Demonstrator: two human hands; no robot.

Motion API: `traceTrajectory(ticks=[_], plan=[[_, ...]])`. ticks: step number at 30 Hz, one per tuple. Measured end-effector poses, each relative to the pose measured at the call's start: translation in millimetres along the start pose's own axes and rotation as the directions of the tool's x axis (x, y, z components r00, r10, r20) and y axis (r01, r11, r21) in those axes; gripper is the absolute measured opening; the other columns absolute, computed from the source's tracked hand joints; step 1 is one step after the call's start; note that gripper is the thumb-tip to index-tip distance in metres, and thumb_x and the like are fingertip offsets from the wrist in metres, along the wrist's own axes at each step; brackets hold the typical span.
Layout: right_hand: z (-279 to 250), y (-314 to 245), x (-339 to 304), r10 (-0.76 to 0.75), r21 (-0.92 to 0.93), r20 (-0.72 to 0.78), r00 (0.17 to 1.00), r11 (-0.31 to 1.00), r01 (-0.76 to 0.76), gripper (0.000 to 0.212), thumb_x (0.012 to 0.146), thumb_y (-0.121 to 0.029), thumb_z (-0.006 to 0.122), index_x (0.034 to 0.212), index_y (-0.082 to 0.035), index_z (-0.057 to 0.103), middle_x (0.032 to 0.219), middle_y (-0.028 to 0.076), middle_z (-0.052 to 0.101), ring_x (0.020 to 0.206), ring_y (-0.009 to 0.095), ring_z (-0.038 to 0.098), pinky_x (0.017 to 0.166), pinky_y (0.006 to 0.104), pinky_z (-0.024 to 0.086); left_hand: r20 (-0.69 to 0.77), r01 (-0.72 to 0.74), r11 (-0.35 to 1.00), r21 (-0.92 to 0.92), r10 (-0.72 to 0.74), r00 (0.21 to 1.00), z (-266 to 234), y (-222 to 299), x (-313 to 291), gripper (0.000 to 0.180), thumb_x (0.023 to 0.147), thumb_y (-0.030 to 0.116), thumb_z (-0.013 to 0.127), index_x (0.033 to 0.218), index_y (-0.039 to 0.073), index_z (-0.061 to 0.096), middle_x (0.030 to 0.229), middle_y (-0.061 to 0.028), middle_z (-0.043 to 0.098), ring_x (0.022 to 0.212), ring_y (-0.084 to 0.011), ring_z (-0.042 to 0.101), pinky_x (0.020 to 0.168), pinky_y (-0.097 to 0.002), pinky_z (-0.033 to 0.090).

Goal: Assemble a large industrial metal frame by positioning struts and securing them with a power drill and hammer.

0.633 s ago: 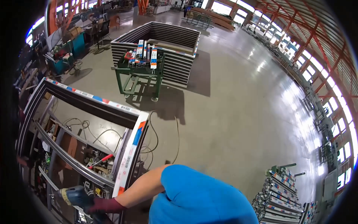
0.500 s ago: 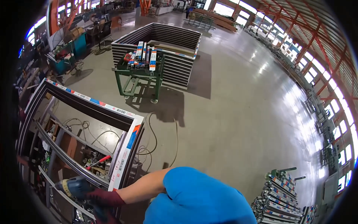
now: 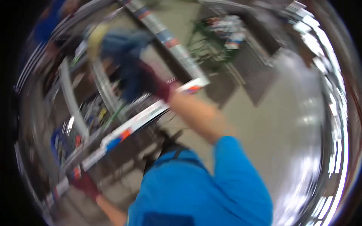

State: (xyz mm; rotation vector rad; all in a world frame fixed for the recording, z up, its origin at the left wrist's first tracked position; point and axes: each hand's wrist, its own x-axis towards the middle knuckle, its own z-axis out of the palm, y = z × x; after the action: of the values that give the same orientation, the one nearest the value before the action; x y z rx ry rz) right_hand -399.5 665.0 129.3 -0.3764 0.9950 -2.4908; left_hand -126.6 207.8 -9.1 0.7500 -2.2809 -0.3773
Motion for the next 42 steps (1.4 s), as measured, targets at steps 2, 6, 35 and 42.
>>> traceTrajectory(ticks=[2, 6, 35, 42], plan=[[-3.7, -19.7, 35.2, 0.130, -0.169, 0.170, 0.977, 0.980, -0.101, 0.071, 0.105, -0.051, 0.056, 0.157, -0.005, 0.041, 0.130, 0.024, 0.062, 0.090, 0.032, 0.069, 0.067, 0.0526, 0.063, 0.003, 0.414, 0.904, -0.111, -0.416, 0.909, 13.2, -56.9, -23.5, 0.102, 0.078, 0.047, 0.093, 0.153, -0.004, 0.048, 0.157, -0.0268, 0.048, 0.145, -0.0370, 0.048, 0.121, -0.0462, 0.040], [-41.6, -26.2, 95.4, 0.329, -0.281, 0.289, 0.899, 0.927, -0.248, 0.083, 0.100, -0.059, 0.059, 0.158, -0.004, 0.036, 0.131, 0.026, 0.063, 0.095, 0.030, 0.069, 0.079, 0.0440, 0.060, -0.134, 0.715, 0.697, -0.055, -0.715, 0.686, 23.0, -43.3, -26.8, 0.130, 0.079, 0.061, 0.088, 0.159, -0.017, 0.022, 0.165, -0.0293, 0.037, 0.149, -0.0360, 0.044, 0.124, -0.0431, 0.033], [-86.6, 260.4, 327.3, 0.922, -0.751, 0.387, 0.002, 0.316, -0.579, 0.057, 0.090, -0.023, 0.069, 0.139, 0.005, 0.058, 0.113, 0.018, 0.074, 0.091, 0.022, 0.075, 0.077, 0.0336, 0.063, -0.073, 0.981, 0.127, -0.146, -0.990, 0.117, 72.1, -53.1, 48.1, 0.018, 0.087, 0.019, 0.077, 0.086, 0.002, 0.071, 0.072, -0.0056, 0.060, 0.061, -0.0170, 0.053, 0.060, -0.0344, 0.044], [-115.1, 284.2, 332.9, 0.930, -0.779, 0.363, -0.062, 0.266, -0.568, 0.074, 0.079, -0.014, 0.072, 0.149, -0.001, 0.055, 0.125, 0.009, 0.069, 0.112, 0.019, 0.065, 0.097, 0.0354, 0.055, -0.040, 0.995, 0.084, -0.052, -0.996, 0.082, 73.3, -57.8, 47.6, 0.020, 0.087, 0.020, 0.077, 0.077, 0.007, 0.067, 0.064, -0.0035, 0.054, 0.055, -0.0164, 0.047, 0.054, -0.0341, 0.039]])
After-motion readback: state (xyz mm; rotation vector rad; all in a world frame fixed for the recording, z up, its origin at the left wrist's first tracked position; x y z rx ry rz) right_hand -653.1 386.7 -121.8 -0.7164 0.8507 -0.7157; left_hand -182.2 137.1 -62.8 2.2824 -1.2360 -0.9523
